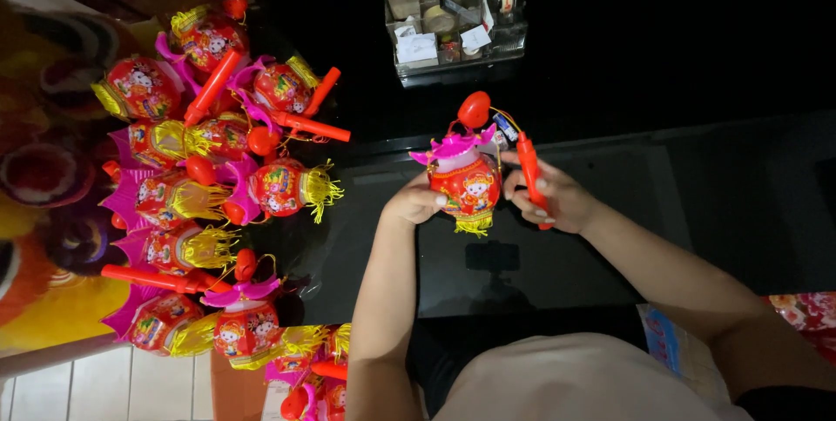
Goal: Assembling small decorative lanterns by attaching red plastic handles to the lantern bodies.
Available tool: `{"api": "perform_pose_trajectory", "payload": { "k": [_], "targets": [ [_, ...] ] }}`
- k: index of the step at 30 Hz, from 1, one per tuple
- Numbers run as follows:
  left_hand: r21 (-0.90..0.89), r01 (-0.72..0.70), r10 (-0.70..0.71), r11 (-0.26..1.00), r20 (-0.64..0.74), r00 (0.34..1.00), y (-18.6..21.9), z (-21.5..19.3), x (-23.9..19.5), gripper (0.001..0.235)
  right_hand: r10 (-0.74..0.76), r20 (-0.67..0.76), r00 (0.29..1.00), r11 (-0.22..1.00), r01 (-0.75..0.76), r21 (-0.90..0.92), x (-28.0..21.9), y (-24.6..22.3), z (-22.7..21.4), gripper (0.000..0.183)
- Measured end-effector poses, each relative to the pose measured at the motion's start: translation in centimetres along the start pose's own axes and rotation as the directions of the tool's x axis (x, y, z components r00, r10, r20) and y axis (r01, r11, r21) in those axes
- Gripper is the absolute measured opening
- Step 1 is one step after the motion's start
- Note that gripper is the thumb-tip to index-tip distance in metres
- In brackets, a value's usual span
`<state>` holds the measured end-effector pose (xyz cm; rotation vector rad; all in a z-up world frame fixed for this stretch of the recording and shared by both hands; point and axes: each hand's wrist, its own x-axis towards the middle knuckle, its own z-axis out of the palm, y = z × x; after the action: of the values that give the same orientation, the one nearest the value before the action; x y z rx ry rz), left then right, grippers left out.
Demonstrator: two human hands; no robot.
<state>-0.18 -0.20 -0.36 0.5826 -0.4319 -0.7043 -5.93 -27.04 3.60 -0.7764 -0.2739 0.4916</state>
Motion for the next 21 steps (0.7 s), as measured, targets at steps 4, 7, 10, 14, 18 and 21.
{"api": "perform_pose_trajectory", "payload": {
  "k": [4, 7, 10, 14, 18, 21],
  "targets": [
    [0.063, 0.036, -0.034, 0.997, -0.035, 0.999, 0.5, 1.5, -0.1, 0.079, 0.029, 0.059, 0.998, 0.999, -0.03, 0.018, -0.4, 1.3, -0.4, 0.073],
    [0.127, 0.063, -0.06, 0.99, -0.026, 0.998, 1.5, 4.8, 0.2, 0.08, 0.053, 0.049, 0.997, 0.998, -0.052, -0.025, -0.4, 1.0, 0.5, 0.064],
    [0.183, 0.08, -0.079, 0.98, -0.012, 0.997, 1.4, 4.8, 0.0, 0.082, 0.092, 0.025, 0.995, 0.993, -0.09, -0.076, -0.2, 0.5, 1.2, 0.06],
    [0.201, 0.085, -0.079, 0.976, -0.038, 0.996, 0.7, 3.8, -0.3, 0.088, 0.122, 0.064, 0.991, 0.978, -0.109, -0.177, 0.0, -0.6, 2.5, 0.033],
    [0.191, 0.082, -0.074, 0.978, -0.046, 0.996, 1.0, 3.8, -0.2, 0.088, 0.125, 0.075, 0.989, 0.972, -0.107, -0.209, -0.3, 0.0, 1.6, 0.02],
    [0.179, 0.055, -0.049, 0.982, -0.041, 0.998, 1.6, 4.9, 0.1, 0.087, 0.141, 0.081, 0.987, 0.964, -0.119, -0.237, -0.4, 0.4, 1.0, 0.019]
  ]
}}
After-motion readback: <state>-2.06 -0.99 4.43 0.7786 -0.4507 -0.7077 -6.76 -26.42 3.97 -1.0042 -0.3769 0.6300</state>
